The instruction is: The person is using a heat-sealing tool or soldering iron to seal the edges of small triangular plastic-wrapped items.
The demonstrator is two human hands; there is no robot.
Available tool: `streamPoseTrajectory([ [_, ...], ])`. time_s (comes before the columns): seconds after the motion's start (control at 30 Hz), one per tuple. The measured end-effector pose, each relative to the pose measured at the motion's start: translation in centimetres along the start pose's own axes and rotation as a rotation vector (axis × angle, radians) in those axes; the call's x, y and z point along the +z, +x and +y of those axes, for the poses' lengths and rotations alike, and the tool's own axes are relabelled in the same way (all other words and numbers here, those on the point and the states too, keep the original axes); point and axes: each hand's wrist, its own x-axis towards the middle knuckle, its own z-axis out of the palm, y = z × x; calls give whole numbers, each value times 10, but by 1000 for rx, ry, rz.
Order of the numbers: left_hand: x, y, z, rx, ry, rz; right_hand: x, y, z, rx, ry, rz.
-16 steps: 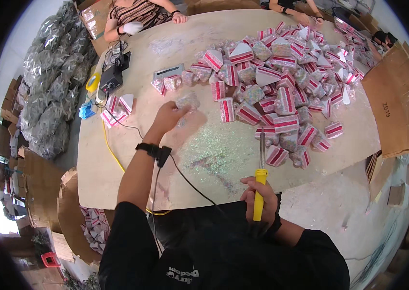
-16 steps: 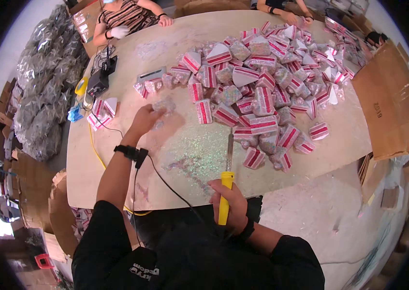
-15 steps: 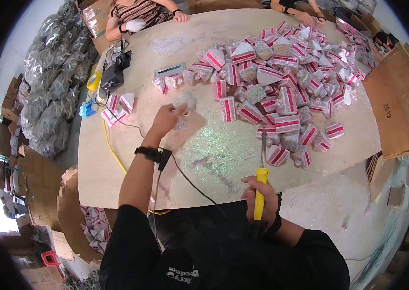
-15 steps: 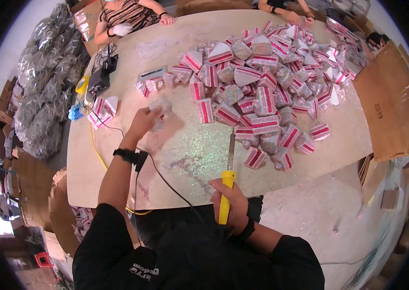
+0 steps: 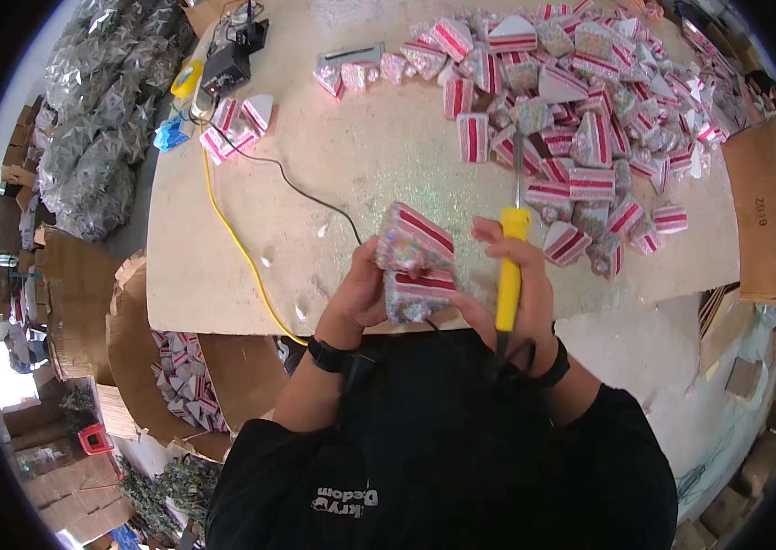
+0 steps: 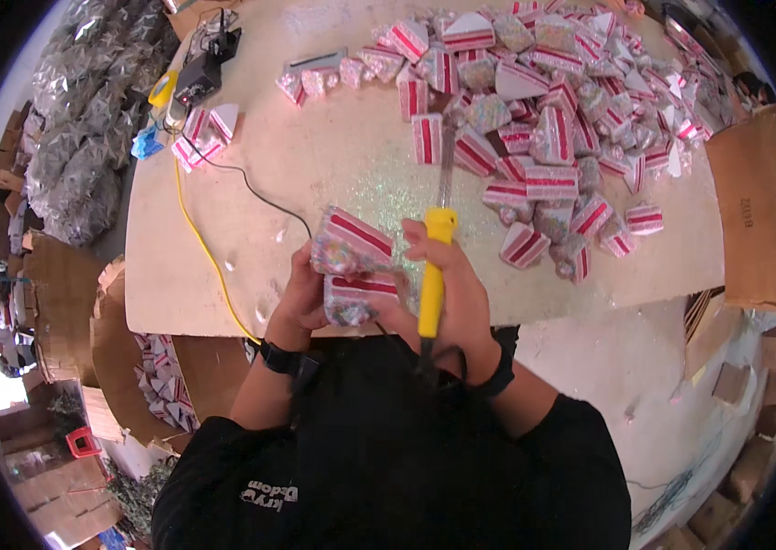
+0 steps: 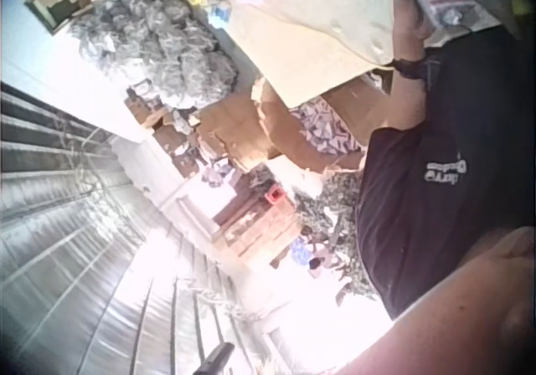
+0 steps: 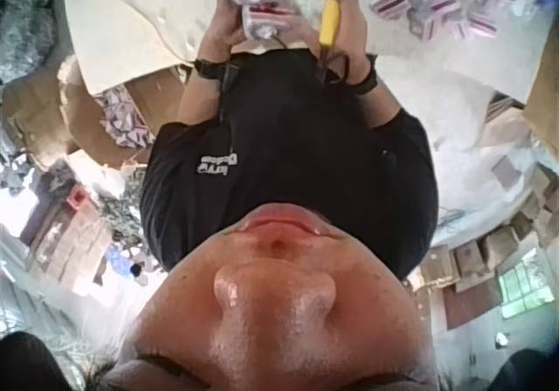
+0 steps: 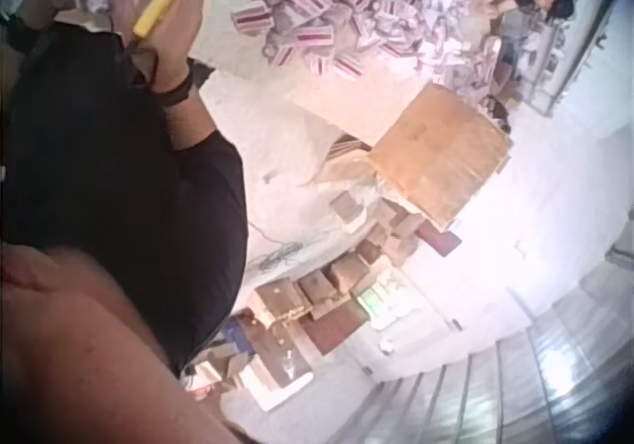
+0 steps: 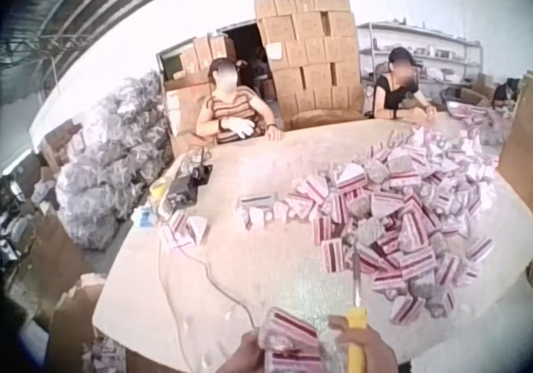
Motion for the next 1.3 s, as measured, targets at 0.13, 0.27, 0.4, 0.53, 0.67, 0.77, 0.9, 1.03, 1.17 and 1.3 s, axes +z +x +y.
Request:
streamPoseTrajectory([
  [0.13, 30, -11, -18, -88, 96, 5, 20, 2, -8, 199, 183, -105],
  [0.27, 17, -20, -20, -102, 58, 99, 30, -5, 4, 290, 313, -100],
  [0.4, 10, -28, -23, -107, 52, 84, 37, -7, 1, 357, 287, -62],
  [0.53, 19, -31, -25, -145, 108, 168, 38, -8, 0, 696, 626, -116],
  [0.67, 32, -32, -27, -161, 56, 218, 36, -10, 15, 265, 301, -152],
  [0.77, 35, -30, -29, -131, 63, 189, 36, -11, 14, 287, 352, -102],
  [0.9, 37, -26, -24, 18, 226, 64, 34, -19, 16, 271, 320, 67],
  [1.03, 29, -21, -24, 63, 216, 85, 33, -24, 4, 284, 260, -21],
  [1.17, 32, -17, -27, 44, 350, -51, 41, -29, 2, 304, 173, 25],
  [1.3, 29, -20, -32, -83, 195, -26, 37, -26, 0, 343, 128, -15],
])
